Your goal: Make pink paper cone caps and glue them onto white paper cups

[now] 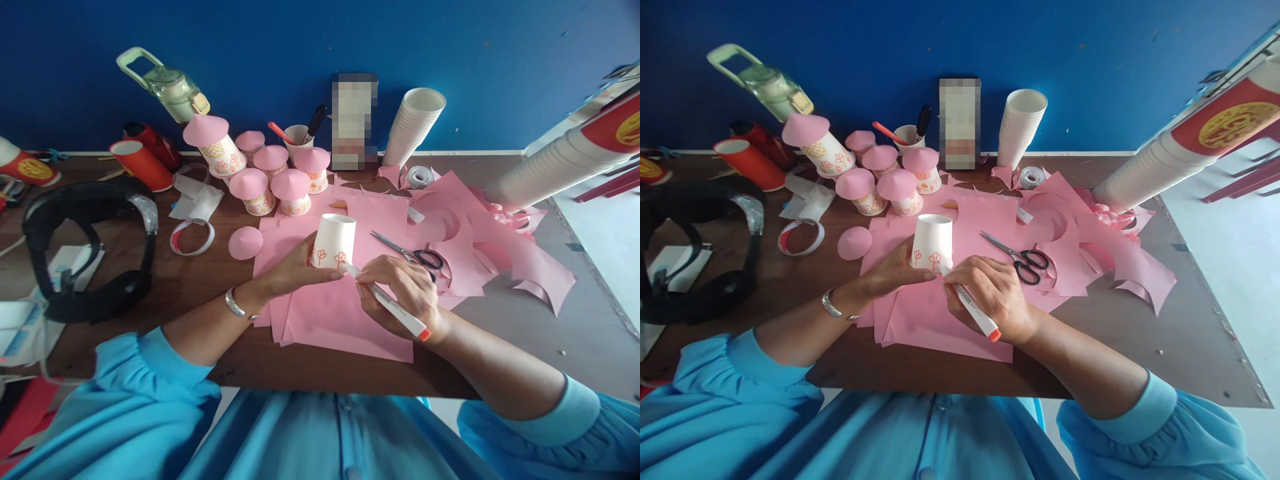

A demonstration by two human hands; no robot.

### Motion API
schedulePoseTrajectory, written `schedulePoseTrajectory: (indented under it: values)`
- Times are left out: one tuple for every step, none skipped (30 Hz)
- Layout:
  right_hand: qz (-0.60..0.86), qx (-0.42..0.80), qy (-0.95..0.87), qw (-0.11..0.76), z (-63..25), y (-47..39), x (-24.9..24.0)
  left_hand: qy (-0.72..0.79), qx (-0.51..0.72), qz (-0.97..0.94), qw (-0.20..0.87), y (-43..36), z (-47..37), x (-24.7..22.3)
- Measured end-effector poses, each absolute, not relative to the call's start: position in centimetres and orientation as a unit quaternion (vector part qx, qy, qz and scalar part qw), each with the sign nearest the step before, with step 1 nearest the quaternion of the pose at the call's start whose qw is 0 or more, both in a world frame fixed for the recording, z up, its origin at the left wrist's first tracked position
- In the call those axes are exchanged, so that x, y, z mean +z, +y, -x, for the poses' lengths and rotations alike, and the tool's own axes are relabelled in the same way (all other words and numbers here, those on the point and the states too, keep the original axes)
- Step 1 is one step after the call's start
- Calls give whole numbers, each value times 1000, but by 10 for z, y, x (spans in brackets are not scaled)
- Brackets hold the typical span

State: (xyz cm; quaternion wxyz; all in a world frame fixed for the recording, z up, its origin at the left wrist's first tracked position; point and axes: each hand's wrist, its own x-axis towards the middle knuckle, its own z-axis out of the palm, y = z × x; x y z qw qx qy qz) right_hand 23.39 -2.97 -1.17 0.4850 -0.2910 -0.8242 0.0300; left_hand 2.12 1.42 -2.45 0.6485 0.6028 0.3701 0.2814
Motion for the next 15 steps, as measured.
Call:
schedulePoseTrajectory:
  values:
    - [290,32,-825,485,-234,-30,-11,372,282,-602,648,14,-22,-24]
    - [288,33,-826,484,-234,-30,-11,374,282,-600,648,14,-22,-24]
    - [287,34,-827,483,-233,-30,-12,374,283,-599,649,14,-22,-24]
    - [287,35,-827,481,-233,-30,-12,374,283,-599,649,14,-23,-24]
    - [287,36,-828,480,-233,-30,-12,374,283,-599,650,14,-23,-24]
    - [288,37,-828,479,-233,-30,-13,373,282,-599,649,14,-23,-24]
    - [288,38,-828,479,-233,-30,-14,373,283,-600,649,14,-22,-25]
    - [289,40,-828,479,-233,-31,-14,374,283,-600,648,14,-22,-25]
    - [289,42,-828,479,-233,-31,-15,374,282,-600,648,14,-22,-25]
    - [289,45,-827,480,-233,-31,-15,374,281,-600,649,14,-22,-26]
    - [286,49,-827,482,-234,-31,-14,374,281,-599,650,14,-22,-26]
    - [280,52,-826,486,-235,-31,-14,373,280,-597,652,14,-21,-27]
    - [271,55,-826,491,-236,-31,-13,373,282,-596,653,14,-21,-27]
    - [262,57,-825,497,-238,-30,-13,374,287,-594,652,14,-21,-28]
    - [254,57,-824,503,-239,-30,-12,376,294,-590,651,14,-21,-29]
